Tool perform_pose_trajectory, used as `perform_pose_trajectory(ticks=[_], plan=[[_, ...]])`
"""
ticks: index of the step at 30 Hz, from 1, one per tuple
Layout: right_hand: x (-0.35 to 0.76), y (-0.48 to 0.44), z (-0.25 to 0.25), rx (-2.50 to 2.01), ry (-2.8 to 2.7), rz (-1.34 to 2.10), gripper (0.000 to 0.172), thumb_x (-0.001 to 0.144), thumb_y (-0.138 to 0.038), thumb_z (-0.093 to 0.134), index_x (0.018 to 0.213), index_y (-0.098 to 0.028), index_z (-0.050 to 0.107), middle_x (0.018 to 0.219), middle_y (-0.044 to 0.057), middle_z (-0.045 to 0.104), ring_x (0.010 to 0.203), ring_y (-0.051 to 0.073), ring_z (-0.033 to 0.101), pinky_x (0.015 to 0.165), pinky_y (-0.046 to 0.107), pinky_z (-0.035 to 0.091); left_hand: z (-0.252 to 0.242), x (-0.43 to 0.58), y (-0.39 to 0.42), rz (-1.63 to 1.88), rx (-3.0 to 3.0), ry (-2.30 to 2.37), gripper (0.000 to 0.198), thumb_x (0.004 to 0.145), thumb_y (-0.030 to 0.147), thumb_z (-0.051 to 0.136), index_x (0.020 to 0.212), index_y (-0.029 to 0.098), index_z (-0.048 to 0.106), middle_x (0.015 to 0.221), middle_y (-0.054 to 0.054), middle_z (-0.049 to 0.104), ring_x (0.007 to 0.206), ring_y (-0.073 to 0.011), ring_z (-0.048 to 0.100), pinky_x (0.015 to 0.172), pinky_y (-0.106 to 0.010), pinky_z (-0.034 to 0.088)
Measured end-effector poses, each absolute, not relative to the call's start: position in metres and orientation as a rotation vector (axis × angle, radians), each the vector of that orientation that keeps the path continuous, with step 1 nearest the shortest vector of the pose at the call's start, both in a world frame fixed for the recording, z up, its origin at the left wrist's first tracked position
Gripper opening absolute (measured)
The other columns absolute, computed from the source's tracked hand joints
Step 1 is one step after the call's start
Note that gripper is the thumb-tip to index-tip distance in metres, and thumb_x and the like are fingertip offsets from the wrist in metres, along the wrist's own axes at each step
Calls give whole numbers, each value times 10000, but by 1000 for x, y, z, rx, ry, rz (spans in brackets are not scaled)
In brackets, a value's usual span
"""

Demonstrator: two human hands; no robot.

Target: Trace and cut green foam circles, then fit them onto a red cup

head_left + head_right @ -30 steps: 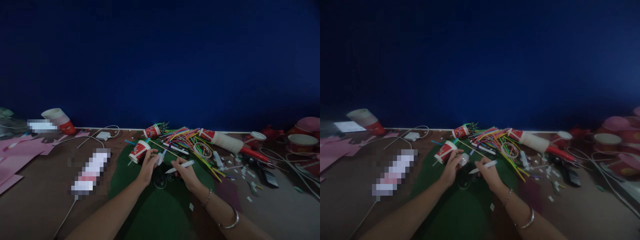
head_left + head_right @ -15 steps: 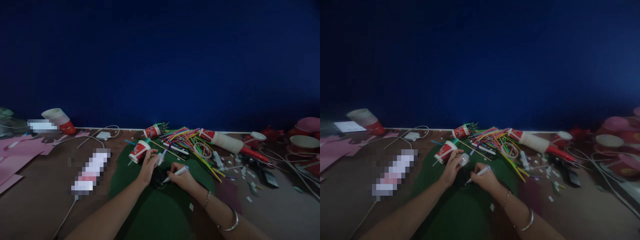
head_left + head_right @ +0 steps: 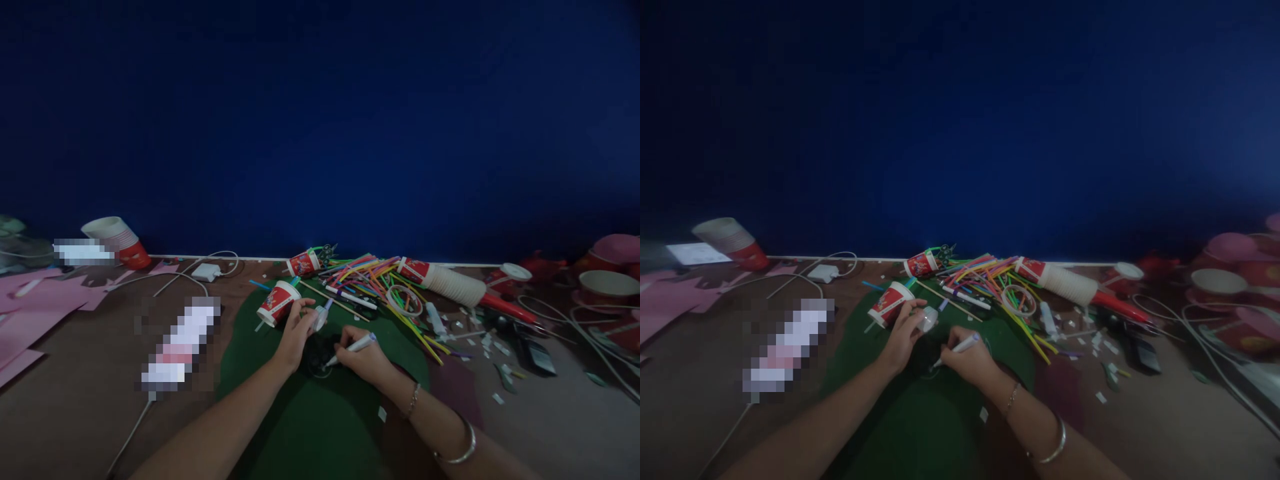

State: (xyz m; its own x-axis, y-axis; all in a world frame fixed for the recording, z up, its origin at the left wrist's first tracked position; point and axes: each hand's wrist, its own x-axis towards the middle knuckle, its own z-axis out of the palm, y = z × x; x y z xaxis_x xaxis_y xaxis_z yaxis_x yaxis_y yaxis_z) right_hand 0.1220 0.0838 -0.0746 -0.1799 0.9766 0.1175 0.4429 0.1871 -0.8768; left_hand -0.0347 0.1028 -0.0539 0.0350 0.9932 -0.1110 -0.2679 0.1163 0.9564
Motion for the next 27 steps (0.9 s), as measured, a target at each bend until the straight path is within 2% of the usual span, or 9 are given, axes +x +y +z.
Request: perform_pose_trajectory(ticks=[12, 27], plan=[[122, 85, -76, -1361, -1648, 994, 172, 658, -220, 534, 535, -201, 416, 427, -57, 478, 426, 90, 393, 403, 188, 277, -55, -35, 103, 1220, 936, 1045, 288, 695, 347, 590, 956, 251, 518, 778, 37, 539, 757, -142, 590, 697, -258, 445], [122, 85, -75, -1373, -1715, 922, 169, 656, -220, 535, 534, -201, 419, 453, -55, 455, 449, 96, 383, 422, 196, 274, -58, -35, 104, 1223, 955, 1030, 268, 731, 350, 569, 973, 256, 503, 803, 34, 524, 766, -134, 577, 696, -247, 435]])
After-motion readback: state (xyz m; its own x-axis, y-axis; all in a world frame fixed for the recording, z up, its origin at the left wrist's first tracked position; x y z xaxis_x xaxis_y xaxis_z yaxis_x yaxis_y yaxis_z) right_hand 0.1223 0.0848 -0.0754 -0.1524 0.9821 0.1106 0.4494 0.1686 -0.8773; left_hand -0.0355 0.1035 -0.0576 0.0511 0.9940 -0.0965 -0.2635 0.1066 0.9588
